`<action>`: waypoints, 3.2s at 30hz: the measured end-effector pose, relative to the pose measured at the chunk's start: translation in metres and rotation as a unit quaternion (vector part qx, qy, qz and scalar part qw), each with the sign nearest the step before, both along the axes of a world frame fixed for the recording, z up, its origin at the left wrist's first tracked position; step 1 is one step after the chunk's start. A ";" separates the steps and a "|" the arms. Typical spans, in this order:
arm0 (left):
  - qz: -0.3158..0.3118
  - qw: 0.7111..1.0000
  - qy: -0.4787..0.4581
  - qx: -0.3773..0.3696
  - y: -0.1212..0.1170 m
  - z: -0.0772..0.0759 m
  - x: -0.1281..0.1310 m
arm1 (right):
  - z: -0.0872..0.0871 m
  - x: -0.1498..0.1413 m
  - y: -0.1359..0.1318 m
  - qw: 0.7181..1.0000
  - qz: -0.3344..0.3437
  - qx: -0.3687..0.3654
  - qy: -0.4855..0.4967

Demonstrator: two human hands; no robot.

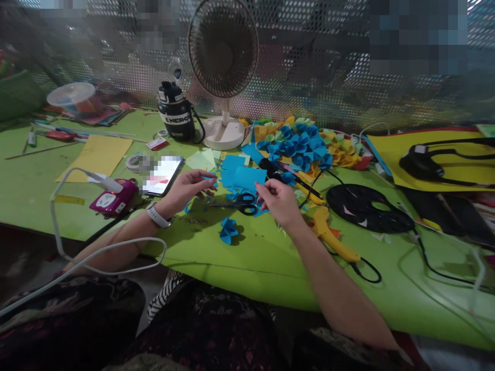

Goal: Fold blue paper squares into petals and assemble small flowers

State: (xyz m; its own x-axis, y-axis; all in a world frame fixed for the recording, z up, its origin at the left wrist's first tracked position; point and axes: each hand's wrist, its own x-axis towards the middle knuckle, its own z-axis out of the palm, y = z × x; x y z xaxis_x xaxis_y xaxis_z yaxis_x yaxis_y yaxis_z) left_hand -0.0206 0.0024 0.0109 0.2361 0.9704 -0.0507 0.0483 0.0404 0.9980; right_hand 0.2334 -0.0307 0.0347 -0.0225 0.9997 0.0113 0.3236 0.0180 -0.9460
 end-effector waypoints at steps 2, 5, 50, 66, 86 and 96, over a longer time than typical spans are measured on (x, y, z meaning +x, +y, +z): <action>0.028 0.999 0.034 0.033 0.007 0.000 -0.005 | 0.004 0.009 0.006 0.997 0.028 -0.050 -0.057; 0.049 0.997 0.049 0.041 0.013 -0.001 -0.009 | 0.008 0.019 0.010 0.979 0.085 -0.118 -0.145; 0.124 0.988 -0.047 0.076 0.017 0.004 -0.008 | 0.019 -0.030 0.101 0.986 -0.007 0.019 -0.164; 0.065 0.994 0.003 0.088 0.008 0.003 -0.001 | 0.018 0.013 0.035 0.940 -0.003 0.092 -0.329; -0.021 0.999 0.033 0.017 -0.003 -0.006 0.019 | -0.004 0.009 0.010 0.966 -0.018 -0.001 -0.257; -0.135 0.979 -0.103 -0.116 -0.015 0.000 0.022 | 0.006 -0.016 -0.006 0.982 0.118 0.029 -0.146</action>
